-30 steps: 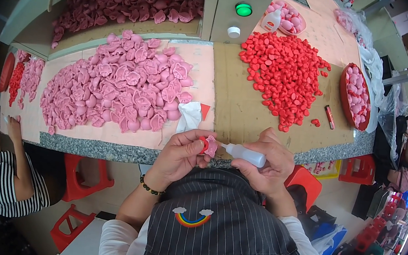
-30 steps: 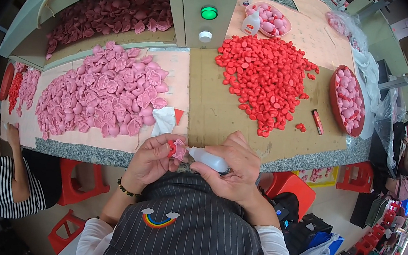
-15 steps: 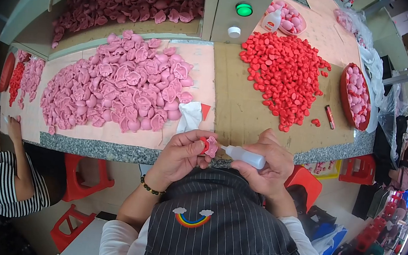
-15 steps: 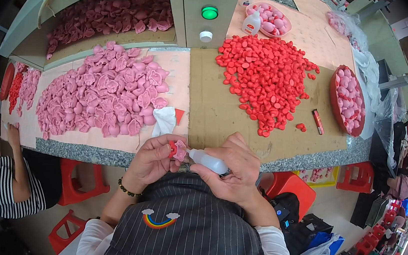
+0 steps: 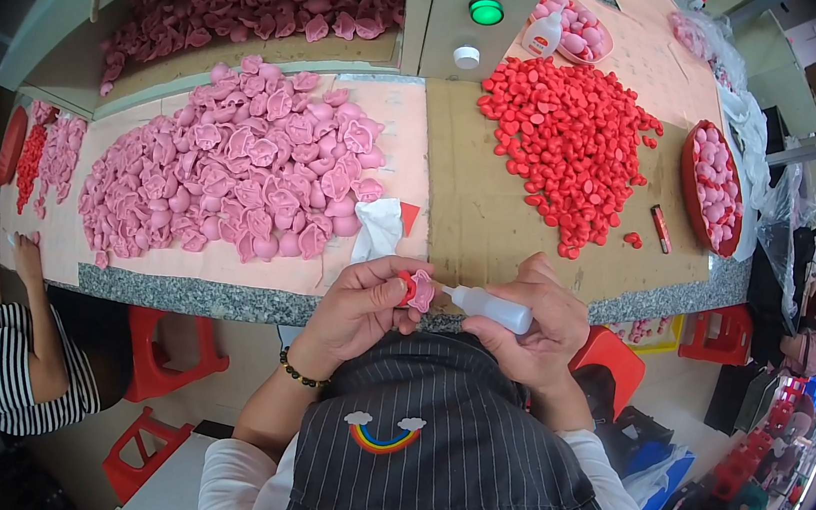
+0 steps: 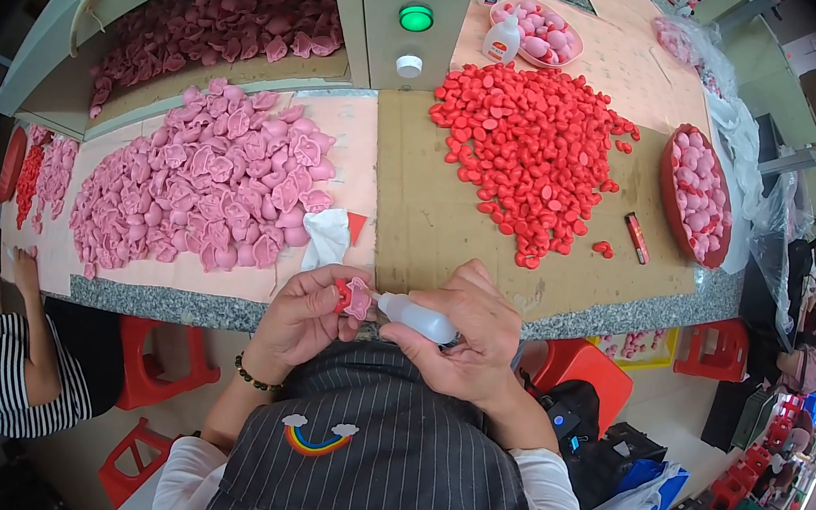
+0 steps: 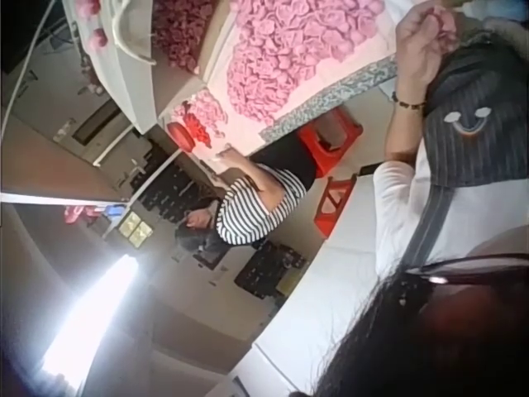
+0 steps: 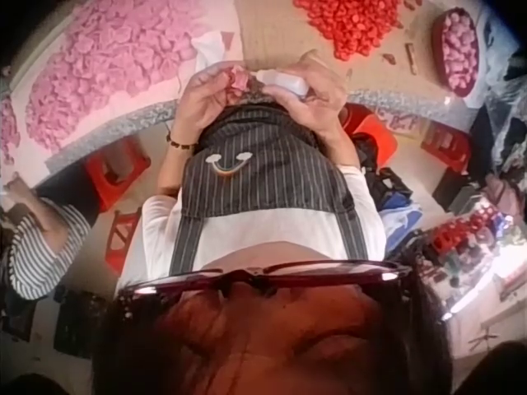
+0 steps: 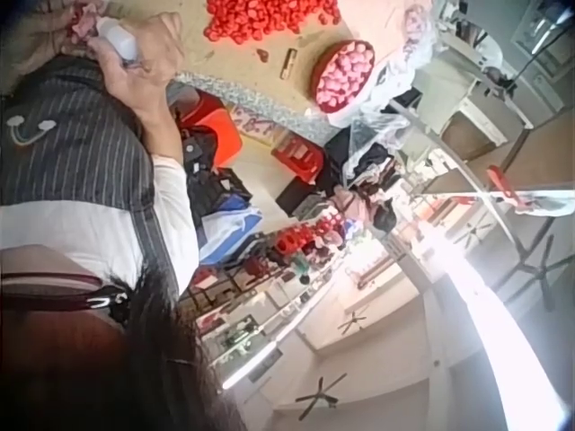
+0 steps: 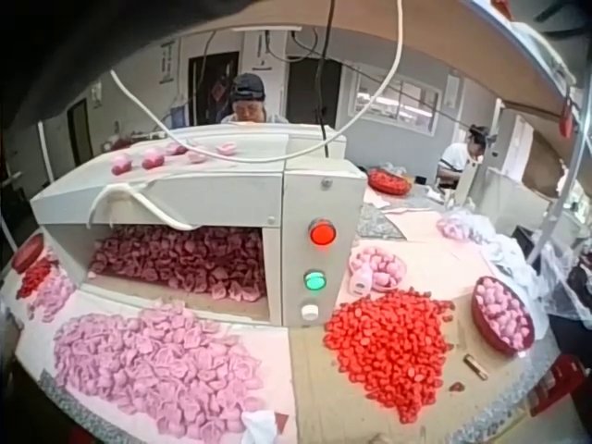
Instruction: Glue and assemble small pink and red clay pieces together at a workstation.
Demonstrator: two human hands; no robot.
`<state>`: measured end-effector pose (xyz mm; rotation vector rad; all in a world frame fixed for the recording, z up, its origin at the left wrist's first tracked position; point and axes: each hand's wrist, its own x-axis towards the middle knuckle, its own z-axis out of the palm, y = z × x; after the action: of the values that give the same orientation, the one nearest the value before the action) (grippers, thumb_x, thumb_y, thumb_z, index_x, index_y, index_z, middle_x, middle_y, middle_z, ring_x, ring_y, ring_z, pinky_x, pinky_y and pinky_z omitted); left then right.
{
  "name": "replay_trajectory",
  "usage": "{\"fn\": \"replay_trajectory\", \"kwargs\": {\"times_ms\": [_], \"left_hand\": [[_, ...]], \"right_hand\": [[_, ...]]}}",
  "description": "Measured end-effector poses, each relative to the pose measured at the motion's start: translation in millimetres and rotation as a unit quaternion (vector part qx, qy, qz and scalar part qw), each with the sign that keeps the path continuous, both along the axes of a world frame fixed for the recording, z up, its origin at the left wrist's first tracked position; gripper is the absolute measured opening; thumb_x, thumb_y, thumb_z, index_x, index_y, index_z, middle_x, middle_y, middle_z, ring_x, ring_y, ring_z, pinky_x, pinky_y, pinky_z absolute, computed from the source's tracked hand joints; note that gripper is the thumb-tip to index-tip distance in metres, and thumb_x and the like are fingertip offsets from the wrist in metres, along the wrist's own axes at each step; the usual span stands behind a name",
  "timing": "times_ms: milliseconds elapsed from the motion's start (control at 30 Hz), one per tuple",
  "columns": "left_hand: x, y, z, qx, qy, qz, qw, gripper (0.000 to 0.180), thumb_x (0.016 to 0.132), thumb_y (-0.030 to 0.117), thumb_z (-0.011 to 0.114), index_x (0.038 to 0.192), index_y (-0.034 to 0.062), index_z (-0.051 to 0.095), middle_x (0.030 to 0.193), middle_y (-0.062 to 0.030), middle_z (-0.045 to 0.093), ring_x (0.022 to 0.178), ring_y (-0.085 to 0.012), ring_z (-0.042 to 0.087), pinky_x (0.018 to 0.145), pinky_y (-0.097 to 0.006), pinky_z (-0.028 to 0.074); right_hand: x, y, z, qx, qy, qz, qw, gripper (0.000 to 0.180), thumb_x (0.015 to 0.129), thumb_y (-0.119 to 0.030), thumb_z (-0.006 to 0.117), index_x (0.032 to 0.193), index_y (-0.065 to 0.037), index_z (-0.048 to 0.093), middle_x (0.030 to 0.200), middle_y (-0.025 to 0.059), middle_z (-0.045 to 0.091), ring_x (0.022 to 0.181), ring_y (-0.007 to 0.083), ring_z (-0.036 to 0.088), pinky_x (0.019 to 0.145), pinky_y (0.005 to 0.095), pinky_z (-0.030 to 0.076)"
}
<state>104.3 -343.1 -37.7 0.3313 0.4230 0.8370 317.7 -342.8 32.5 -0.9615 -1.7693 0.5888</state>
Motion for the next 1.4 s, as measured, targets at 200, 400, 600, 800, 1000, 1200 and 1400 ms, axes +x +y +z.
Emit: {"fn": "replay_trajectory", "kwargs": {"times_ms": [200, 400, 600, 800, 1000, 1200, 1400], "left_hand": [[0.3, 0.0, -0.3, -0.001, 0.002, 0.000, 1.000, 0.033, 0.095, 0.010, 0.053, 0.125, -0.0016, 0.053, 0.102, -0.0133, 0.063, 0.081, -0.0154, 0.062, 0.067, -0.026, 0.053], [-0.2, -0.2, -0.8, -0.002, -0.002, -0.001, 1.000, 0.033, 0.095, 0.010, 0.053, 0.125, -0.0014, 0.053, 0.107, -0.0154, 0.062, 0.080, -0.0155, 0.062, 0.069, -0.026, 0.052], [-0.3, 0.6, -1.5, 0.001, -0.008, -0.003, 1.000, 0.033, 0.094, 0.011, 0.054, 0.125, -0.0014, 0.053, 0.107, -0.0156, 0.062, 0.080, -0.0154, 0.062, 0.069, -0.026, 0.052], [0.2, 0.4, -0.5, 0.004, -0.005, -0.003, 1.000, 0.034, 0.094, 0.013, 0.054, 0.125, -0.0013, 0.053, 0.109, -0.0155, 0.062, 0.081, -0.0152, 0.062, 0.070, -0.026, 0.052], [-2.1, 0.4, -6.1, 0.001, -0.015, -0.011, 1.000, 0.039, 0.093, 0.016, 0.057, 0.126, -0.0037, 0.050, 0.115, -0.0196, 0.060, 0.089, -0.0209, 0.064, 0.073, -0.030, 0.054], [-1.3, -0.2, -5.6, 0.003, -0.010, -0.009, 1.000, 0.039, 0.093, 0.016, 0.057, 0.126, -0.0031, 0.051, 0.114, -0.0205, 0.061, 0.089, -0.0197, 0.064, 0.073, -0.029, 0.054], [-1.7, -0.7, -6.4, 0.004, -0.005, -0.007, 1.000, 0.039, 0.092, 0.016, 0.058, 0.125, -0.0031, 0.051, 0.113, -0.0202, 0.061, 0.086, -0.0187, 0.064, 0.072, -0.029, 0.054]], "right_hand": [[0.7, -2.1, -1.3, -0.006, 0.008, -0.004, 1.000, 0.034, 0.064, -0.015, 0.084, 0.084, 0.003, 0.063, 0.061, 0.0090, 0.054, 0.056, 0.0197, 0.045, 0.054, 0.0305, 0.034], [1.0, -1.9, -1.6, -0.001, 0.013, -0.001, 1.000, 0.033, 0.064, -0.013, 0.083, 0.084, 0.003, 0.063, 0.061, 0.0090, 0.054, 0.056, 0.0200, 0.044, 0.054, 0.0307, 0.034], [0.4, -1.1, -3.5, 0.000, 0.010, -0.002, 1.000, 0.033, 0.064, -0.013, 0.083, 0.084, 0.002, 0.063, 0.061, 0.0087, 0.053, 0.056, 0.0202, 0.044, 0.054, 0.0307, 0.034], [0.1, -2.1, -2.7, -0.007, 0.009, -0.003, 1.000, 0.032, 0.064, -0.014, 0.083, 0.083, 0.002, 0.063, 0.062, 0.0093, 0.055, 0.056, 0.0200, 0.045, 0.054, 0.0309, 0.034], [3.6, -3.9, -3.2, -0.031, 0.033, -0.019, 0.999, 0.030, 0.067, -0.016, 0.082, 0.082, 0.003, 0.063, 0.063, 0.0091, 0.056, 0.058, 0.0184, 0.045, 0.054, 0.0304, 0.035], [3.9, -4.3, -3.1, -0.038, 0.028, -0.027, 0.999, 0.030, 0.067, -0.016, 0.082, 0.082, 0.003, 0.063, 0.064, 0.0083, 0.056, 0.059, 0.0174, 0.045, 0.053, 0.0289, 0.034], [2.5, -4.1, -4.3, -0.042, 0.025, -0.023, 0.999, 0.031, 0.067, -0.015, 0.082, 0.083, 0.003, 0.063, 0.064, 0.0081, 0.056, 0.060, 0.0173, 0.046, 0.053, 0.0285, 0.034]]}}
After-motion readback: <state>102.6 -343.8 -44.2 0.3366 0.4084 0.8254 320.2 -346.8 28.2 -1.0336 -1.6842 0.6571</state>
